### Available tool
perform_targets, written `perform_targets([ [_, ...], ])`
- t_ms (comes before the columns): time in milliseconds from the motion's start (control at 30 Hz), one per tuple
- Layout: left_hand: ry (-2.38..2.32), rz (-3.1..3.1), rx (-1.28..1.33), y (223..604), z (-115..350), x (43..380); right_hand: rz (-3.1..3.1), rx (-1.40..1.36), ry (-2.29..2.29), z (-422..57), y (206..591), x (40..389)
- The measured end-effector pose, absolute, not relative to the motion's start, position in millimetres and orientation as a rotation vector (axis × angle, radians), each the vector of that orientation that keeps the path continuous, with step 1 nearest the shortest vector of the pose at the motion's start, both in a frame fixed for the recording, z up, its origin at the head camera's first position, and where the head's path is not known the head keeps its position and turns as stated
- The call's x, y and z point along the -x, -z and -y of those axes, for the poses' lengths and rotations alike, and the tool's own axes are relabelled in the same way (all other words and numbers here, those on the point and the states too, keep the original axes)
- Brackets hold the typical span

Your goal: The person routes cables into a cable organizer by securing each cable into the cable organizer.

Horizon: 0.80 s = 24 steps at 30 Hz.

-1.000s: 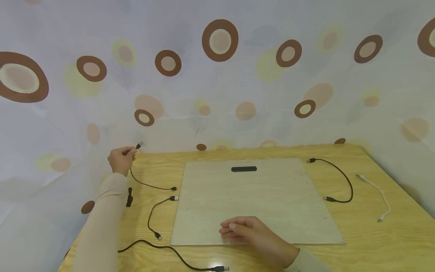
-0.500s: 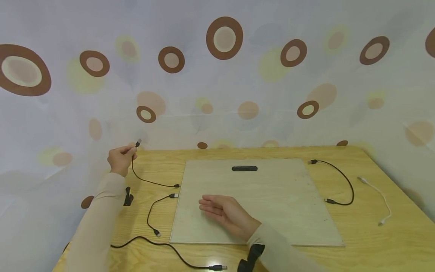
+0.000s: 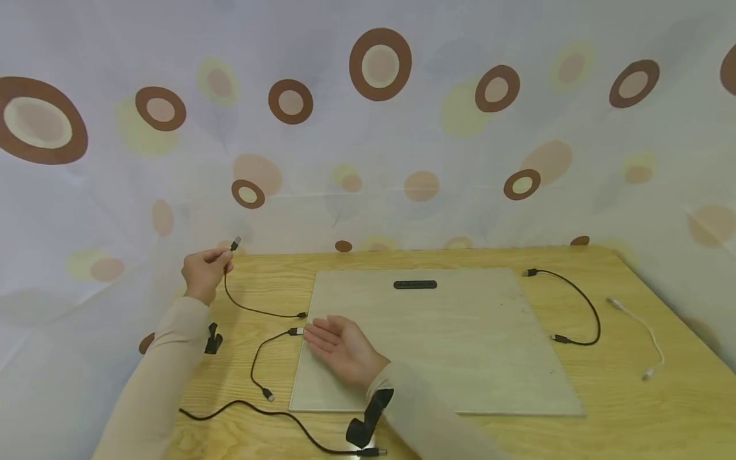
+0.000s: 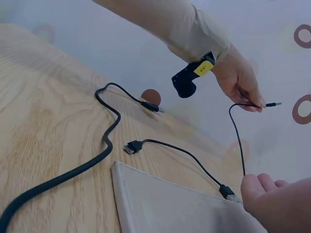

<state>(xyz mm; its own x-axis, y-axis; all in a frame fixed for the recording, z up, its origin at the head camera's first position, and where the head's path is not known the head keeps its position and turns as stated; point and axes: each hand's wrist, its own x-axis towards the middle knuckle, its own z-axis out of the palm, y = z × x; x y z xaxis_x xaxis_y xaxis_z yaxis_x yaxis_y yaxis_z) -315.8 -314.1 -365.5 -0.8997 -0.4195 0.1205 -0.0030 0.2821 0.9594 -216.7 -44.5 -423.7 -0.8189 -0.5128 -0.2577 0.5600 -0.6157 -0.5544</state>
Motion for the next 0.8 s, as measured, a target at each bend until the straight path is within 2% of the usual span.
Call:
perform_targets([
  [167,1.657,2.248,-0.365,357.9,311.2,306.1,-0.758,-0.026,2.375,56.8,428.8,214.5],
  [500,1.585,2.383,-0.347,352.0,300.5,299.7,-0.697,-0.081,2.434,66.6,432.7,220.1],
  [800,1.573,2.459,-0.222,343.4,296.8,294.6,-0.595,-0.091,2.453,70.2,432.8,226.8],
])
